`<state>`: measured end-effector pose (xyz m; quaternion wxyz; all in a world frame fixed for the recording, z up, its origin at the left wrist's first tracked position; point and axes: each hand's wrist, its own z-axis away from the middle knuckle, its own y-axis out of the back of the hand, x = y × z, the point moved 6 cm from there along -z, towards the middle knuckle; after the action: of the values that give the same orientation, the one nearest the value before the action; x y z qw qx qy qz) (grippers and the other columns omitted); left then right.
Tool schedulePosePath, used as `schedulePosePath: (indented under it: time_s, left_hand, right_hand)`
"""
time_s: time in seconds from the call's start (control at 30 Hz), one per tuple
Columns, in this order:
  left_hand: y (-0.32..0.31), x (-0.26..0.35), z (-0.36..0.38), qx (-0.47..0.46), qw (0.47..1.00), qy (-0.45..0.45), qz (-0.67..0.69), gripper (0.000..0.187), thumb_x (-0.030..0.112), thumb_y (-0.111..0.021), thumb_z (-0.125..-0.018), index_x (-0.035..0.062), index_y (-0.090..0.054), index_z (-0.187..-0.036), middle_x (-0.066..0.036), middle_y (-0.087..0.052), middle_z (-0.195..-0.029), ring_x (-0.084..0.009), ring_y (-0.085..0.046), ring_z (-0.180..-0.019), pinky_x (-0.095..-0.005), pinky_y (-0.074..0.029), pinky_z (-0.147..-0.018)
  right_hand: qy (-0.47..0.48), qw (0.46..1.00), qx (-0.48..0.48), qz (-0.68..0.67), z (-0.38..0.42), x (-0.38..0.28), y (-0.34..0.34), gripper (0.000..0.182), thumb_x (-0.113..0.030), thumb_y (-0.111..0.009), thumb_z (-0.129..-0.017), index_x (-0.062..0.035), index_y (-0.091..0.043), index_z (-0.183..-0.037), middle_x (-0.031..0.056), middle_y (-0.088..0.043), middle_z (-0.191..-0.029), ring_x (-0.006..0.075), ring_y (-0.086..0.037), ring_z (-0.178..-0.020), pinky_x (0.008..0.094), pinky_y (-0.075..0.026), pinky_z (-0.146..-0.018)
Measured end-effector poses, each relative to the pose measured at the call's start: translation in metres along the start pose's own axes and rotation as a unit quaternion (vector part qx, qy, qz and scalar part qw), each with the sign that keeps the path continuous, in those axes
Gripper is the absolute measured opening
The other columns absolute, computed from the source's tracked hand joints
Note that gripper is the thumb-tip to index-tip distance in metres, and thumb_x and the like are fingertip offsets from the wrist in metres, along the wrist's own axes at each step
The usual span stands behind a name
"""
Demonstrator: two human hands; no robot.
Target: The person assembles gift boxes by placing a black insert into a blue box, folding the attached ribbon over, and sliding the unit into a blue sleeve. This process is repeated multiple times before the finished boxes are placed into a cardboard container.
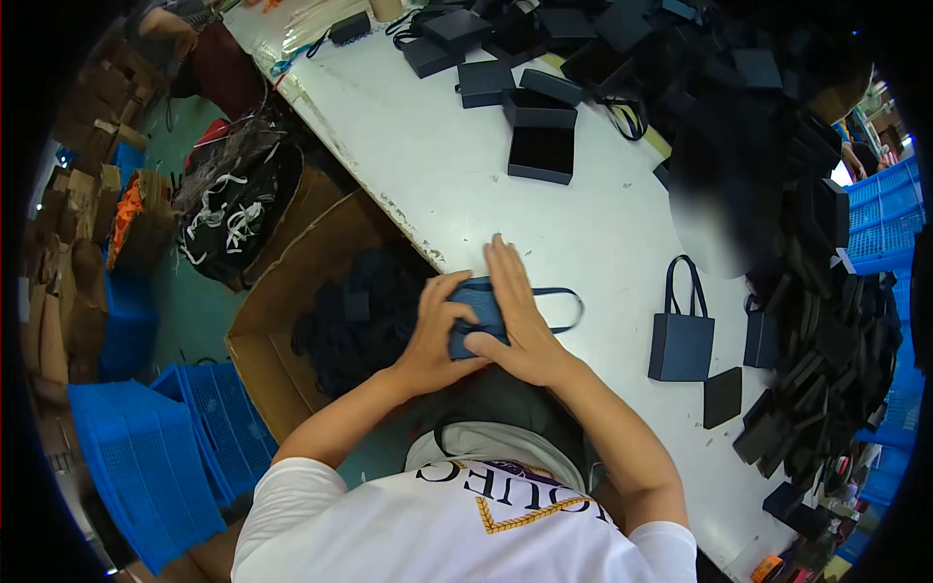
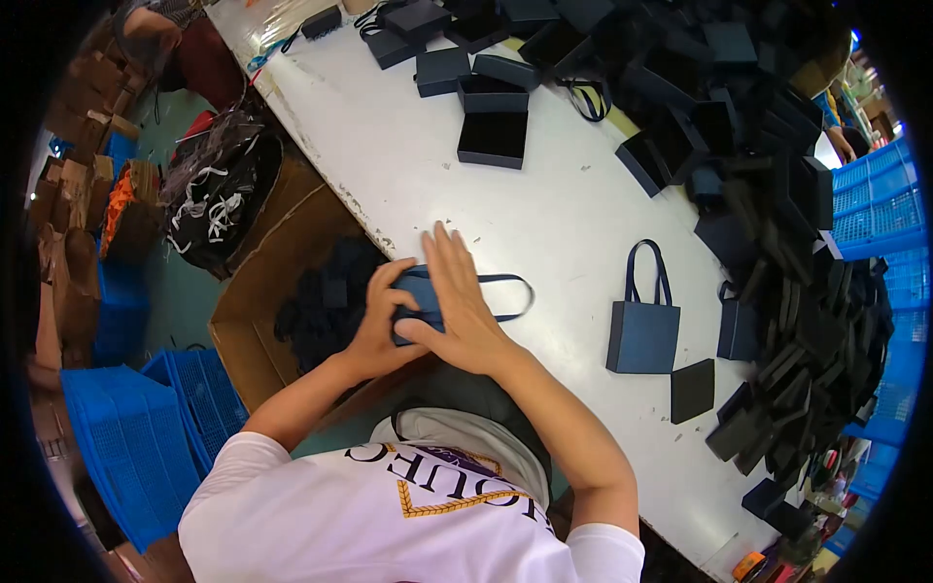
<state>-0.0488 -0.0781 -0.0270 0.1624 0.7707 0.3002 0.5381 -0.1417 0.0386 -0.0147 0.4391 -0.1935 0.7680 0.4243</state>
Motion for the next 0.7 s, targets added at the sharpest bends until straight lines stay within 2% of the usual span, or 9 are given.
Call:
schedulePosePath:
  time_s: [0.13, 0.23, 0.33, 0.4, 0.47, 0.5, 0.53, 0.57, 0.7]
  left_hand:
    - [0.061, -0.022, 0.040, 0.111, 0.987, 0.095, -0.064, 0.076, 0.021, -0.096, -0.062, 0.0122, -0.052, -0.122, -0.022, -0.044, -0.153, -0.0434, -0.044, -0.138, -0.0582, -0.029, -0.117]
    - [0.098, -0.040, 0.077, 0.091, 0.935, 0.240, -0.246, 0.105, 0.026, -0.093, -0.065, 0.0101, -0.038, -0.153, -0.021, -0.030, -0.166, -0.0424, -0.028, -0.153, -0.0559, -0.018, -0.126]
    - [0.121, -0.050, 0.053, 0.122, 0.946, 0.223, -0.201, 0.104, 0.035, -0.091, -0.071, 0.0124, -0.036, -0.156, -0.021, -0.024, -0.170, -0.0426, -0.017, -0.159, -0.0647, -0.009, -0.124]
    - [0.123, -0.061, 0.001, 0.113, 0.961, 0.150, -0.205, 0.075, 0.034, -0.082, -0.083, 0.0118, -0.050, -0.147, -0.021, -0.026, -0.169, -0.0420, -0.021, -0.157, -0.0641, -0.012, -0.124]
    - [0.116, -0.079, -0.064, 0.123, 0.961, 0.071, -0.236, 0.064, 0.022, -0.079, -0.086, 0.0088, -0.053, -0.143, -0.023, -0.034, -0.165, -0.0420, -0.029, -0.153, -0.0522, -0.023, -0.124]
    - [0.108, -0.099, -0.095, 0.102, 0.960, 0.058, -0.254, 0.065, 0.028, -0.078, -0.089, 0.0094, -0.051, -0.145, -0.024, -0.034, -0.164, -0.0424, -0.028, -0.154, -0.0529, -0.022, -0.124]
    - [0.096, -0.113, -0.128, 0.086, 0.953, 0.089, -0.276, 0.068, 0.035, -0.075, -0.092, 0.0093, -0.047, -0.148, -0.025, -0.035, -0.163, -0.0433, -0.029, -0.153, -0.0542, -0.024, -0.122]
    - [0.087, -0.139, -0.162, 0.080, 0.972, 0.108, -0.190, 0.070, 0.040, -0.072, -0.094, 0.0138, -0.043, -0.151, -0.023, -0.033, -0.163, -0.0412, -0.021, -0.157, -0.0702, -0.014, -0.120]
    - [0.063, -0.201, -0.276, 0.096, 0.973, 0.183, -0.106, 0.073, 0.049, -0.068, -0.094, 0.0146, -0.042, -0.153, -0.022, -0.037, -0.162, -0.0397, -0.027, -0.154, -0.0680, -0.021, -0.119]
  right_hand:
    - [0.059, 0.951, 0.089, 0.289, -0.052, 0.007, 0.047, 0.082, -0.031, -0.076, -0.090, -0.0012, -0.038, -0.156, 0.0261, -0.031, -0.164, 0.0475, -0.021, -0.155, 0.0618, -0.018, -0.124]
    - [0.016, 0.921, 0.119, 0.372, -0.087, 0.035, 0.078, 0.053, -0.015, -0.072, -0.089, -0.0041, -0.057, -0.139, 0.0192, -0.048, -0.152, 0.0410, -0.036, -0.147, 0.0592, -0.025, -0.122]
    - [0.017, 0.891, 0.123, 0.436, -0.095, 0.067, 0.088, 0.036, -0.008, -0.067, -0.088, -0.0046, -0.066, -0.123, 0.0151, -0.061, -0.136, 0.0360, -0.052, -0.133, 0.0550, -0.034, -0.115]
    - [-0.021, 0.886, 0.147, 0.439, -0.086, 0.076, 0.097, 0.028, -0.004, -0.064, -0.085, -0.0047, -0.069, -0.112, 0.0120, -0.067, -0.123, 0.0324, -0.059, -0.121, 0.0515, -0.039, -0.109]
    - [-0.072, 0.867, 0.153, 0.468, -0.065, 0.066, 0.110, 0.025, -0.002, -0.062, -0.082, -0.0048, -0.070, -0.105, 0.0103, -0.068, -0.114, 0.0304, -0.062, -0.109, 0.0492, -0.042, -0.100]
    - [-0.107, 0.860, 0.146, 0.478, -0.050, 0.062, 0.118, 0.026, -0.002, -0.062, -0.082, -0.0047, -0.070, -0.106, 0.0114, -0.068, -0.115, 0.0313, -0.061, -0.111, 0.0498, -0.041, -0.101]
    - [-0.140, 0.850, 0.139, 0.488, -0.035, 0.061, 0.125, 0.027, -0.002, -0.062, -0.081, -0.0046, -0.071, -0.107, 0.0125, -0.068, -0.117, 0.0321, -0.061, -0.113, 0.0503, -0.041, -0.103]
    - [-0.123, 0.846, 0.144, 0.499, -0.019, 0.058, 0.131, 0.027, -0.002, -0.062, -0.082, -0.0041, -0.071, -0.107, 0.0138, -0.067, -0.118, 0.0335, -0.060, -0.115, 0.0518, -0.040, -0.105]
    - [-0.147, 0.852, 0.166, 0.474, 0.025, 0.036, 0.130, 0.034, -0.006, -0.067, -0.086, -0.0014, -0.068, -0.119, 0.0201, -0.062, -0.133, 0.0393, -0.054, -0.129, 0.0568, -0.034, -0.114]
